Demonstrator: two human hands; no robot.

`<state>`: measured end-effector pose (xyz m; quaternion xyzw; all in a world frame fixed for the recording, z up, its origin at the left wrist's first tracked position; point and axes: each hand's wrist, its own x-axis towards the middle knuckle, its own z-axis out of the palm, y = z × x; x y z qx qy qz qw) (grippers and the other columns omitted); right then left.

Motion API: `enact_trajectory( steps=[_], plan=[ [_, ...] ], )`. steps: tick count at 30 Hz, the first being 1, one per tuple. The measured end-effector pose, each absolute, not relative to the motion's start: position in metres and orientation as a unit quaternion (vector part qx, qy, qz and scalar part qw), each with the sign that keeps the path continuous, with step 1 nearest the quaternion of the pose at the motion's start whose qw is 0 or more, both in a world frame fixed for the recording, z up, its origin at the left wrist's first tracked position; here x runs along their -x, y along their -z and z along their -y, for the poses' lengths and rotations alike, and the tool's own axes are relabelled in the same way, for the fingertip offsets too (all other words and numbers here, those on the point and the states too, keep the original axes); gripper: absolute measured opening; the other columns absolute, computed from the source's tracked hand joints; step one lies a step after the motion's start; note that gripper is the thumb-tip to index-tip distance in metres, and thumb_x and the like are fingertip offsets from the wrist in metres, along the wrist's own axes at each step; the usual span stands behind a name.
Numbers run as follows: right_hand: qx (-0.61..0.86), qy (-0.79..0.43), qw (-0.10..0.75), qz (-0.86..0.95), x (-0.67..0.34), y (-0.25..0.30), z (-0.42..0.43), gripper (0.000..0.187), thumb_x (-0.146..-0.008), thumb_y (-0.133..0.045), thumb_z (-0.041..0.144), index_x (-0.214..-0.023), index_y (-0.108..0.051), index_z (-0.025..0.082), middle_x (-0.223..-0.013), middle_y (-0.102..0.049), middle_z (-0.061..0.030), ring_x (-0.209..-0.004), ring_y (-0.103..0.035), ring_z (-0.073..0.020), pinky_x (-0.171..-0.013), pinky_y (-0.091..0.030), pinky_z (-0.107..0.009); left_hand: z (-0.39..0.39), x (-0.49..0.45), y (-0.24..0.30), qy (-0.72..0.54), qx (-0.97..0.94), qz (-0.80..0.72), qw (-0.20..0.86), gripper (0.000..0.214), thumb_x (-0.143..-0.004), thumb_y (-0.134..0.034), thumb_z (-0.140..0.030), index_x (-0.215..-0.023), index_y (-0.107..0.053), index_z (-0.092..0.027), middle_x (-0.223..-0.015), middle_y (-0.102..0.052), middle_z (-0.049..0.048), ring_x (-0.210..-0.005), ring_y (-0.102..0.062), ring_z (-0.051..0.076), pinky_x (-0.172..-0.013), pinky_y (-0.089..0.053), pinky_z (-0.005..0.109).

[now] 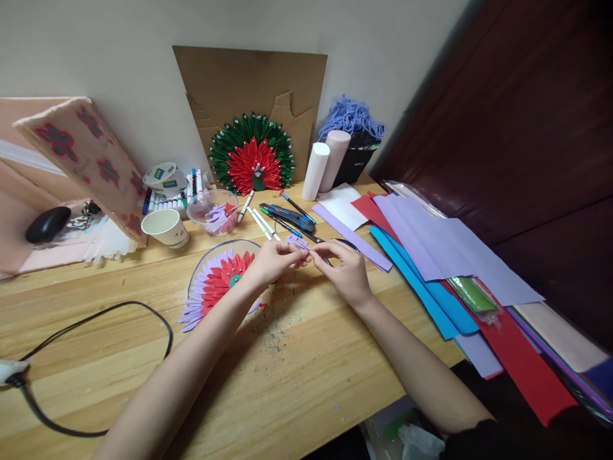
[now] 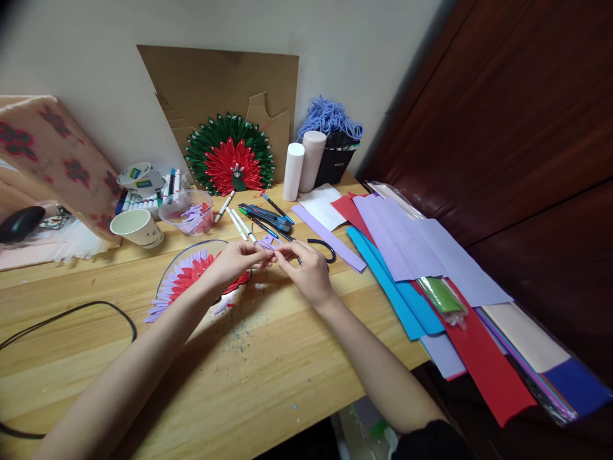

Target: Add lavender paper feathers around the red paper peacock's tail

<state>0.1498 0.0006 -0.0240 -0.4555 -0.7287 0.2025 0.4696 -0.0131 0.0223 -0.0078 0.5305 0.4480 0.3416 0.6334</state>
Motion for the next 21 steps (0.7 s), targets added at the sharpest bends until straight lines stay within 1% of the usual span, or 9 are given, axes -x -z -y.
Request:
enact_trajectory(
  steps=[3,10,13,17,21],
  plan=[
    [0.45,-0.192,0.458,0.742,-0.1503,0.0231,-0.0011,0.01,-0.081,-0.056,0.02,-0.085,-0.065,0.018,-0.077,-0.064,-0.0032,-0.072,-0.06,-0.0152,-0.069,-0.049,-0.028,-0.0223,0.0139,0.0066,-0.338,-0.518,-0.463,0.635,0.018,-0.071,-0.063,-0.027,-0.066,-0.069,-0.01,-0.063,-0.064,0.004,-0.058,-0.053,0.008,-0.061,-0.041,0.02],
    [0.456,-0.181,0.448,0.747,-0.1505,0.0244,-0.0028,0.008,-0.079,-0.057,0.018,-0.082,-0.064,0.017,-0.076,-0.064,-0.0036,-0.071,-0.06,-0.0155,-0.067,-0.049,-0.028,-0.0223,0.0146,0.0069,-0.322,-0.501,-0.478,0.646,0.019,-0.072,-0.06,-0.025,-0.074,-0.071,-0.01,-0.074,-0.069,0.0087,-0.064,-0.057,0.01,-0.064,-0.043,0.021],
    [0.461,-0.189,0.448,0.742,-0.1511,0.0268,-0.0036,0.006,-0.079,-0.058,0.018,-0.081,-0.063,0.017,-0.075,-0.064,-0.0032,-0.07,-0.06,-0.0153,-0.067,-0.049,-0.028,-0.0223,0.0138,0.0074,-0.318,-0.508,-0.477,0.643,0.02,-0.073,-0.059,-0.025,-0.076,-0.071,-0.01,-0.077,-0.07,0.0093,-0.065,-0.058,0.01,-0.063,-0.043,0.021],
    [0.48,-0.234,0.45,0.716,-0.1523,0.0292,-0.0053,0.007,-0.078,-0.058,0.02,-0.079,-0.063,0.016,-0.075,-0.065,-0.0034,-0.068,-0.06,-0.0148,-0.065,-0.049,-0.026,-0.0232,0.0165,0.0074,-0.3,-0.535,-0.472,0.633,0.022,-0.075,-0.057,-0.028,-0.077,-0.07,-0.011,-0.078,-0.07,0.0082,-0.066,-0.059,0.011,-0.064,-0.044,0.021],
    [0.486,-0.298,0.455,0.684,-0.1534,0.03,-0.0078,0.011,-0.078,-0.058,0.025,-0.08,-0.062,0.015,-0.077,-0.065,-0.0039,-0.069,-0.061,-0.0148,-0.064,-0.05,-0.025,-0.0252,0.0227,0.0042,-0.28,-0.591,-0.488,0.578,0.025,-0.074,-0.059,-0.034,-0.075,-0.069,-0.01,-0.073,-0.068,0.0075,-0.065,-0.059,0.012,-0.064,-0.044,0.023]
  ],
)
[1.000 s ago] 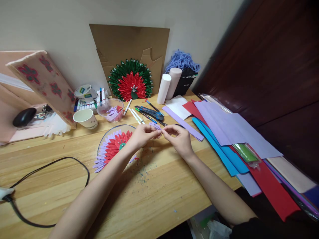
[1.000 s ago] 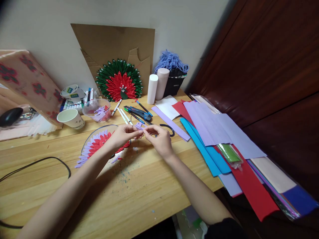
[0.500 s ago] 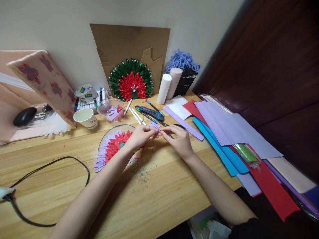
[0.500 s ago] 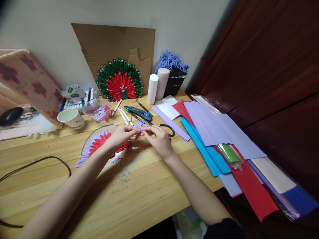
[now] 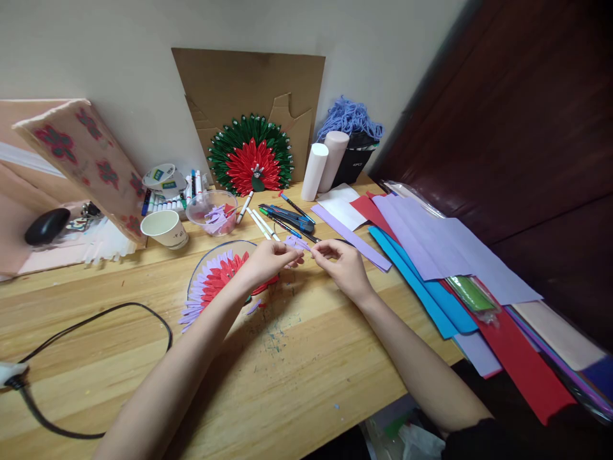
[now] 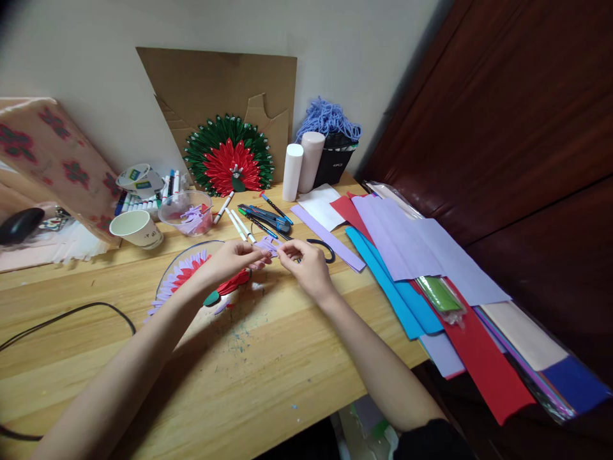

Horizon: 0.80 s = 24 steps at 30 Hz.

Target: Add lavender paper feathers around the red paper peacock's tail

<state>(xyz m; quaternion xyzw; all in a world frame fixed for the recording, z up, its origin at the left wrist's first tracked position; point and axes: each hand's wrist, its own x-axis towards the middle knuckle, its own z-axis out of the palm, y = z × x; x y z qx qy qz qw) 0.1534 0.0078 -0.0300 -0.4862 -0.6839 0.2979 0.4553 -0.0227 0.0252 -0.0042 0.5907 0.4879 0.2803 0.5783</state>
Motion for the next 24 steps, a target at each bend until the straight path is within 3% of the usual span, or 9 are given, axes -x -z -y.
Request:
enact_trajectory(
  steps=[6,24],
  plan=[
    [0.467,-0.298,0.432,0.712,-0.153,0.028,-0.008,0.007,-0.079,-0.057,0.022,-0.079,-0.061,0.016,-0.074,-0.064,-0.0024,-0.068,-0.059,-0.0139,-0.065,-0.048,-0.025,-0.024,0.023,-0.003,-0.356,-0.601,-0.472,0.538,0.026,-0.071,-0.064,-0.034,-0.083,-0.065,-0.011,-0.083,-0.068,0.0075,-0.074,-0.061,0.014,-0.071,-0.046,0.026],
    [0.43,-0.184,0.45,0.761,-0.152,0.023,-0.002,0.009,-0.08,-0.057,0.023,-0.085,-0.062,0.018,-0.075,-0.062,-0.003,-0.068,-0.059,-0.0147,-0.065,-0.049,-0.028,-0.019,0.019,-0.007,-0.374,-0.59,-0.492,0.519,0.019,-0.069,-0.064,-0.029,-0.079,-0.066,-0.012,-0.079,-0.068,0.0064,-0.07,-0.06,0.014,-0.068,-0.047,0.026]
  ],
)
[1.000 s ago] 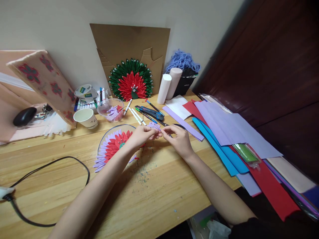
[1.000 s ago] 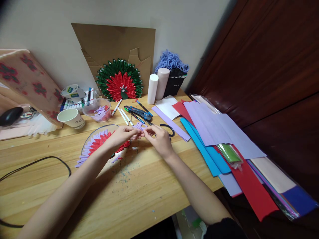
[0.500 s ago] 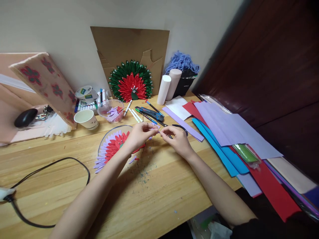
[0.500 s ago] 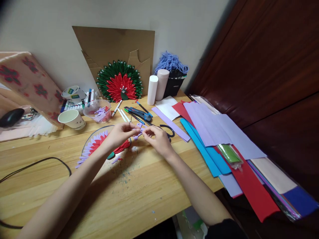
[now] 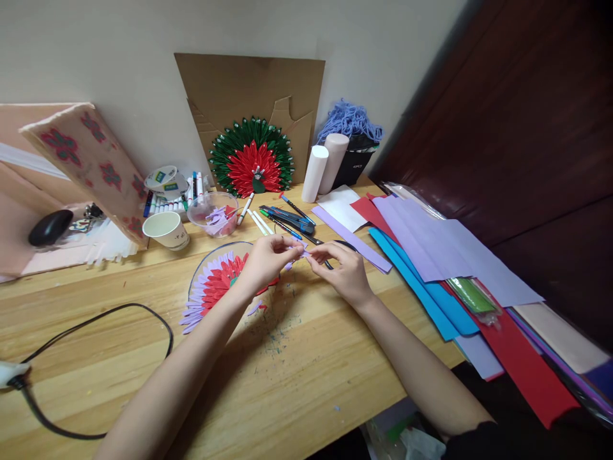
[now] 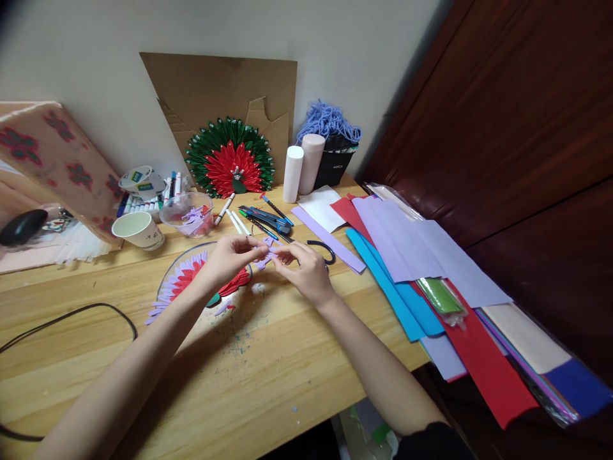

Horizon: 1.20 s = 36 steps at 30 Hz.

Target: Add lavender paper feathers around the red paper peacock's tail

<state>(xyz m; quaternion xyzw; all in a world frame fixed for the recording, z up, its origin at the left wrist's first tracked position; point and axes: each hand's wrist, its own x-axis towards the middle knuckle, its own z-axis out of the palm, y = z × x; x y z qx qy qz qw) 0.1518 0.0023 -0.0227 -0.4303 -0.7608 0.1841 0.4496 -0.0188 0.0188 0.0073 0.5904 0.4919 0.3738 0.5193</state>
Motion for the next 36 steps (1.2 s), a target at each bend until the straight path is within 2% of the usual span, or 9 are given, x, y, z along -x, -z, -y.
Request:
enact_trajectory(
  steps=[16,26,30,32,36],
  plan=[
    [0.425,-0.166,0.457,0.764,-0.152,0.023,-0.002,0.007,-0.081,-0.054,0.02,-0.081,-0.062,0.018,-0.073,-0.062,-0.0028,-0.068,-0.058,-0.015,-0.065,-0.048,-0.028,-0.02,0.019,-0.004,-0.355,-0.568,-0.487,0.56,0.029,-0.069,-0.065,-0.038,-0.081,-0.067,-0.011,-0.074,-0.067,0.006,-0.067,-0.058,0.013,-0.061,-0.043,0.024],
    [0.409,-0.145,0.461,0.774,-0.149,0.021,0.003,0.007,-0.082,-0.053,0.02,-0.079,-0.059,0.019,-0.07,-0.061,-0.0021,-0.066,-0.057,-0.0149,-0.065,-0.048,-0.029,-0.009,0.04,-0.017,-0.389,-0.533,-0.509,0.552,0.024,-0.069,-0.066,-0.028,-0.086,-0.063,-0.012,-0.081,-0.068,0.0059,-0.073,-0.061,0.013,-0.069,-0.046,0.024],
    [0.338,-0.103,0.457,0.816,-0.134,0.024,0.009,0.007,-0.082,-0.053,0.016,-0.082,-0.058,0.02,-0.07,-0.062,-0.0027,-0.066,-0.058,-0.0153,-0.064,-0.049,-0.03,0.023,0.074,-0.016,-0.374,-0.536,-0.54,0.531,0.025,-0.07,-0.064,-0.038,-0.073,-0.064,-0.012,-0.072,-0.067,0.0046,-0.066,-0.059,0.012,-0.064,-0.045,0.023],
    [0.274,-0.06,0.448,0.849,-0.121,0.026,0.012,0.01,-0.082,-0.052,0.014,-0.085,-0.059,0.02,-0.072,-0.063,-0.0036,-0.067,-0.059,-0.0155,-0.065,-0.05,-0.03,0.043,0.092,-0.012,-0.362,-0.486,-0.56,0.565,0.032,-0.07,-0.063,-0.044,-0.069,-0.064,-0.012,-0.068,-0.066,0.0056,-0.063,-0.059,0.013,-0.062,-0.045,0.024],
    [0.085,0.03,0.408,0.908,-0.086,0.025,0.016,0.015,-0.082,-0.052,0.01,-0.094,-0.059,0.016,-0.076,-0.066,-0.0076,-0.071,-0.062,-0.0169,-0.066,-0.053,-0.031,0.083,0.124,-0.003,-0.37,-0.358,-0.554,0.654,0.045,-0.071,-0.058,-0.054,-0.073,-0.066,-0.01,-0.071,-0.068,0.0097,-0.062,-0.061,0.013,-0.064,-0.047,0.025]
  ],
)
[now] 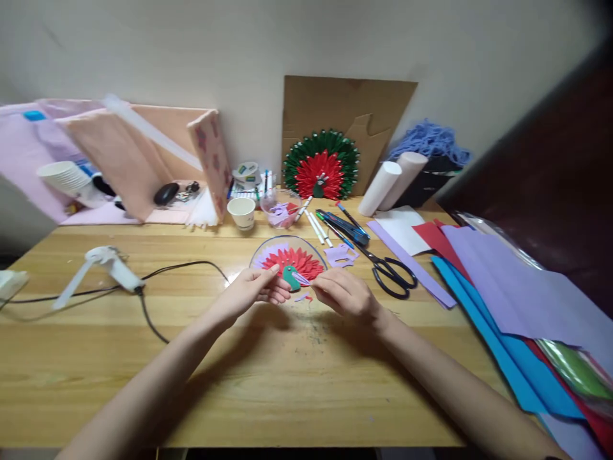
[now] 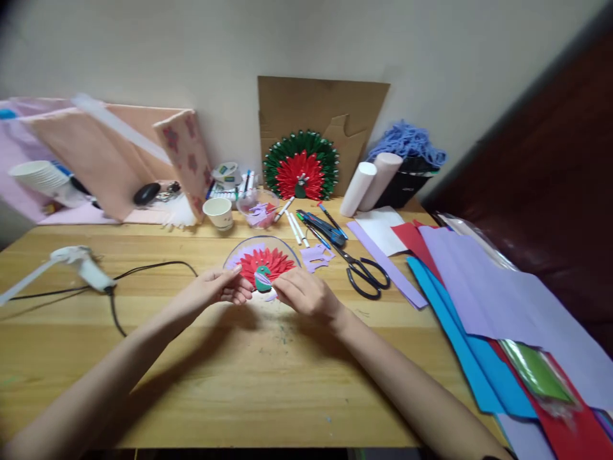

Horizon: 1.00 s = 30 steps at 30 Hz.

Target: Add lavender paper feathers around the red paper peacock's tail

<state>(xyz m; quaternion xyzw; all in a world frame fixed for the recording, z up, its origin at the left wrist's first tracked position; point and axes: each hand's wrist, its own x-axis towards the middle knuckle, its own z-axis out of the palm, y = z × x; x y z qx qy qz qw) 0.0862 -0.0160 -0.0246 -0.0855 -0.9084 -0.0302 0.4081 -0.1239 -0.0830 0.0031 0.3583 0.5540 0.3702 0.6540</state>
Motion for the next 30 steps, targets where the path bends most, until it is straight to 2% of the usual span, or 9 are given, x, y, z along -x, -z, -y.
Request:
enact_trajectory(
  steps=[4,8,13,19,22,24,27,30],
  plan=[
    [-0.097,0.088,0.377,0.917,-0.044,0.013,0.017,0.022,-0.085,-0.044,0.006,-0.097,-0.059,0.014,-0.079,-0.068,-0.0072,-0.073,-0.064,-0.0162,-0.067,-0.057,-0.029,0.116,0.149,0.0,-0.397,-0.301,-0.551,0.669,0.05,-0.073,-0.054,-0.057,-0.071,-0.066,-0.008,-0.066,-0.067,0.0103,-0.057,-0.06,0.012,-0.06,-0.046,0.023],
    [-0.197,0.038,0.344,0.917,-0.003,0.003,0.017,0.024,-0.085,-0.045,0.007,-0.098,-0.061,0.018,-0.084,-0.068,-0.0053,-0.08,-0.065,-0.0158,-0.071,-0.058,-0.028,0.139,0.173,-0.005,-0.419,-0.268,-0.596,0.631,0.044,-0.071,-0.059,-0.052,-0.069,-0.065,-0.009,-0.064,-0.066,0.0087,-0.055,-0.058,0.011,-0.056,-0.044,0.022],
    [-0.256,-0.011,0.297,0.92,0.039,0.0,0.018,0.023,-0.086,-0.045,0.011,-0.097,-0.063,0.022,-0.087,-0.068,-0.0035,-0.082,-0.065,-0.015,-0.072,-0.058,-0.026,0.161,0.197,-0.011,-0.413,-0.248,-0.637,0.602,0.041,-0.069,-0.06,-0.051,-0.06,-0.062,-0.01,-0.055,-0.062,0.0053,-0.049,-0.053,0.01,-0.052,-0.04,0.021],
    [-0.285,0.026,0.265,0.921,0.071,0.001,0.023,0.026,-0.088,-0.04,0.013,-0.095,-0.064,0.021,-0.088,-0.069,-0.0046,-0.081,-0.065,-0.0154,-0.07,-0.058,-0.027,0.178,0.22,-0.003,-0.439,-0.241,-0.634,0.589,0.033,-0.067,-0.065,-0.042,-0.059,-0.06,-0.011,-0.05,-0.057,0.0008,-0.045,-0.049,0.007,-0.048,-0.035,0.018],
    [-0.258,0.03,0.273,0.926,0.083,0.006,0.027,0.026,-0.089,-0.038,0.014,-0.097,-0.062,0.02,-0.09,-0.068,-0.0057,-0.084,-0.064,-0.0162,-0.071,-0.056,-0.029,0.186,0.232,0.005,-0.464,-0.246,-0.637,0.564,0.031,-0.066,-0.066,-0.041,-0.061,-0.061,-0.011,-0.052,-0.058,0.0013,-0.045,-0.049,0.007,-0.048,-0.035,0.019],
    [-0.201,-0.004,0.3,0.932,0.094,0.013,0.032,0.02,-0.088,-0.044,0.017,-0.097,-0.061,0.019,-0.09,-0.067,-0.0076,-0.083,-0.063,-0.0176,-0.07,-0.055,-0.03,0.196,0.241,0.011,-0.49,-0.27,-0.656,0.507,0.032,-0.068,-0.063,-0.042,-0.062,-0.062,-0.011,-0.055,-0.061,0.0028,-0.047,-0.05,0.009,-0.05,-0.037,0.021],
    [-0.037,-0.109,0.331,0.937,0.118,0.028,0.045,0.015,-0.085,-0.051,0.024,-0.096,-0.057,0.017,-0.09,-0.063,-0.0105,-0.082,-0.061,-0.0198,-0.068,-0.052,-0.032,0.216,0.257,0.023,-0.529,-0.296,-0.707,0.365,0.033,-0.074,-0.058,-0.044,-0.068,-0.064,-0.012,-0.064,-0.064,0.0044,-0.056,-0.055,0.012,-0.057,-0.042,0.023],
    [0.116,-0.227,0.285,0.924,0.157,0.047,0.059,0.026,-0.084,-0.05,0.035,-0.101,-0.053,0.015,-0.091,-0.06,-0.0114,-0.08,-0.06,-0.0211,-0.066,-0.05,-0.033,0.238,0.276,0.038,-0.534,-0.269,-0.761,0.254,0.036,-0.075,-0.055,-0.047,-0.071,-0.065,-0.013,-0.067,-0.066,0.0054,-0.058,-0.056,0.013,-0.058,-0.043,0.023]
  ],
)
